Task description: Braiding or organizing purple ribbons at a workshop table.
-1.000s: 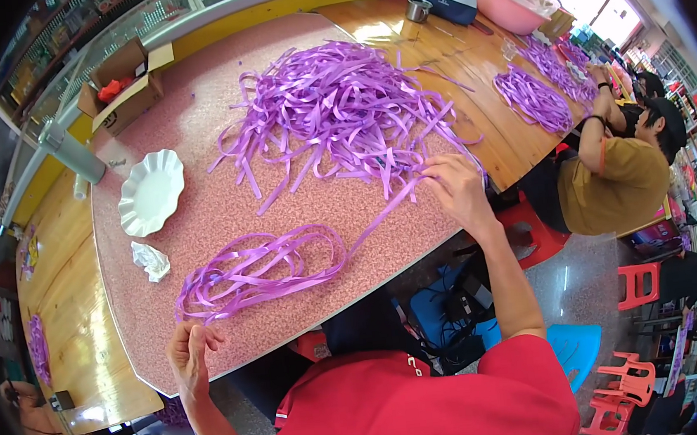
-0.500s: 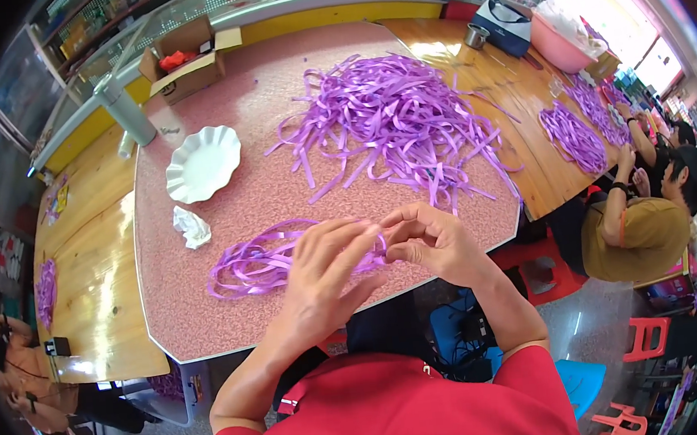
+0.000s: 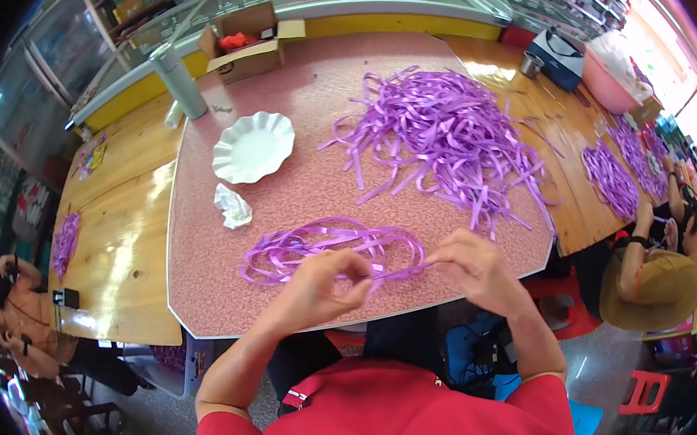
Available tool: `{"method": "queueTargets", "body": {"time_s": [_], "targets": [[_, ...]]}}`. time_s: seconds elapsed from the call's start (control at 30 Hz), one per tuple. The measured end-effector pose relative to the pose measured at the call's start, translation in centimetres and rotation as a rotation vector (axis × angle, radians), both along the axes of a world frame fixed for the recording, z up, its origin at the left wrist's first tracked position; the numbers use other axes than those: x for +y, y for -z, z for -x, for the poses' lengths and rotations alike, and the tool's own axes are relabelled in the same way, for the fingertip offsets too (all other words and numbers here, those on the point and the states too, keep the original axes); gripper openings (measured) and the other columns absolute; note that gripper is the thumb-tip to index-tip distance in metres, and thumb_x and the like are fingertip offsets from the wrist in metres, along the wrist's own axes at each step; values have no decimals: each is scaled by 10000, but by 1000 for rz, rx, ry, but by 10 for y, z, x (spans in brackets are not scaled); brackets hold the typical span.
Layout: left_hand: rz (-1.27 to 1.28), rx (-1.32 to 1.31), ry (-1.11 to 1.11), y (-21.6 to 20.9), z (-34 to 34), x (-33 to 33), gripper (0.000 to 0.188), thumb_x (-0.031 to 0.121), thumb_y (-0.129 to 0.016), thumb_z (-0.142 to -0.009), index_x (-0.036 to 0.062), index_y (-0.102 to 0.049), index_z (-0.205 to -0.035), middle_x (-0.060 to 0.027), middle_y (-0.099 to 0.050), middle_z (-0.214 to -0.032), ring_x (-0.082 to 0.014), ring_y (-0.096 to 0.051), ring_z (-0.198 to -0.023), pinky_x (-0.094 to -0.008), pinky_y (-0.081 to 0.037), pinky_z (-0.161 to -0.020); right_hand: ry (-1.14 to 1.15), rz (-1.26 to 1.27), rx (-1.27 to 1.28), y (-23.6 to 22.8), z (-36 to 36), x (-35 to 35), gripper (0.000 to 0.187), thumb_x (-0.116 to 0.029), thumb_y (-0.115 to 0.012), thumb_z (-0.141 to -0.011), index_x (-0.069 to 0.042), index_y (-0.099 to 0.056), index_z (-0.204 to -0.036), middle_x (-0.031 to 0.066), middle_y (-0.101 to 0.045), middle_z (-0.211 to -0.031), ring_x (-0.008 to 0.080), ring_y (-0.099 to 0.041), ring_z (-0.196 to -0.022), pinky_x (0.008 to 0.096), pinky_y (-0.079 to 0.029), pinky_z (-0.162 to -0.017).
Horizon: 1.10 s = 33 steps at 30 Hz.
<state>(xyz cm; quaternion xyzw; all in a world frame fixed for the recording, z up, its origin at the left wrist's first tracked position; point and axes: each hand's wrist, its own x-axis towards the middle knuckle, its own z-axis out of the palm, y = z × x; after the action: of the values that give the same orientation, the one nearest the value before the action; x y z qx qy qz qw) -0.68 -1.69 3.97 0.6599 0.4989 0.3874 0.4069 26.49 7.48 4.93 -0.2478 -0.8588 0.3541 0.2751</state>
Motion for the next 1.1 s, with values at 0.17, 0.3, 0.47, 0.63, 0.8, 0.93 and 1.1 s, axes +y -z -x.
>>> {"method": "queueTargets", "body": {"time_s": [0.17, 0.3, 0.47, 0.63, 0.8, 0.93, 1.1], "targets": [[169, -147, -93, 7, 88, -27, 173, 172, -733, -879, 34, -672, -965, -60, -711, -959, -128, -638, -907, -308, -518, -838, 163, -155, -72, 6, -43, 31, 83, 45, -668, -867, 15, -676, -943, 112, -634, -913, 249, -631, -805, 325, -491, -713], [210, -159, -242, 19, 155, -50, 196, 206, -718, -873, 45, -665, -972, -69, -711, -926, -109, -618, -866, -276, -498, -782, 278, -185, -130, 21, -83, 54, 63, 11, -631, -902, 23, -661, -957, 127, -626, -906, 259, -625, -811, 337, -485, -719], [47, -128, -564, 36, 244, -87, 145, 196, -613, -920, 51, -606, -927, -58, -678, -840, -110, -588, -722, -258, -467, -730, 574, -253, -227, 48, -147, 80, 96, -28, -581, -943, 47, -638, -960, 185, -631, -906, 341, -629, -844, 392, -484, -762], [30, -198, -679, 53, 253, -107, 127, 165, -598, -959, 38, -601, -954, -52, -636, -785, -140, -632, -757, -284, -504, -789, 679, -77, -210, 56, -170, 67, 110, -29, -588, -958, 54, -642, -1006, 140, -630, -885, 208, -637, -817, 373, -488, -740], [108, -345, -518, 62, 178, -78, 92, 112, -592, -996, 24, -619, -1006, -61, -658, -823, -151, -648, -790, -323, -537, -806, 532, 121, 1, 34, -119, 60, 124, -56, -628, -960, 29, -676, -1037, 43, -635, -862, 99, -599, -808, 246, -492, -735], [198, -415, -379, 61, 110, -53, 96, 85, -650, -970, 16, -630, -1034, -55, -670, -882, -149, -660, -858, -307, -538, -822, 552, -84, -168, 40, -98, 84, 163, -58, -673, -922, 24, -686, -1064, 70, -656, -908, 165, -632, -857, 294, -506, -787], [273, -492, -253, 64, 65, -45, 170, 89, -715, -939, 3, -636, -1063, -57, -662, -978, -137, -661, -892, -283, -528, -844, 380, -596, -171, 37, -25, 57, 290, -49, -749, -794, -49, -719, -1082, 123, -670, -1047, 333, -617, -992, 432, -481, -857]]}}
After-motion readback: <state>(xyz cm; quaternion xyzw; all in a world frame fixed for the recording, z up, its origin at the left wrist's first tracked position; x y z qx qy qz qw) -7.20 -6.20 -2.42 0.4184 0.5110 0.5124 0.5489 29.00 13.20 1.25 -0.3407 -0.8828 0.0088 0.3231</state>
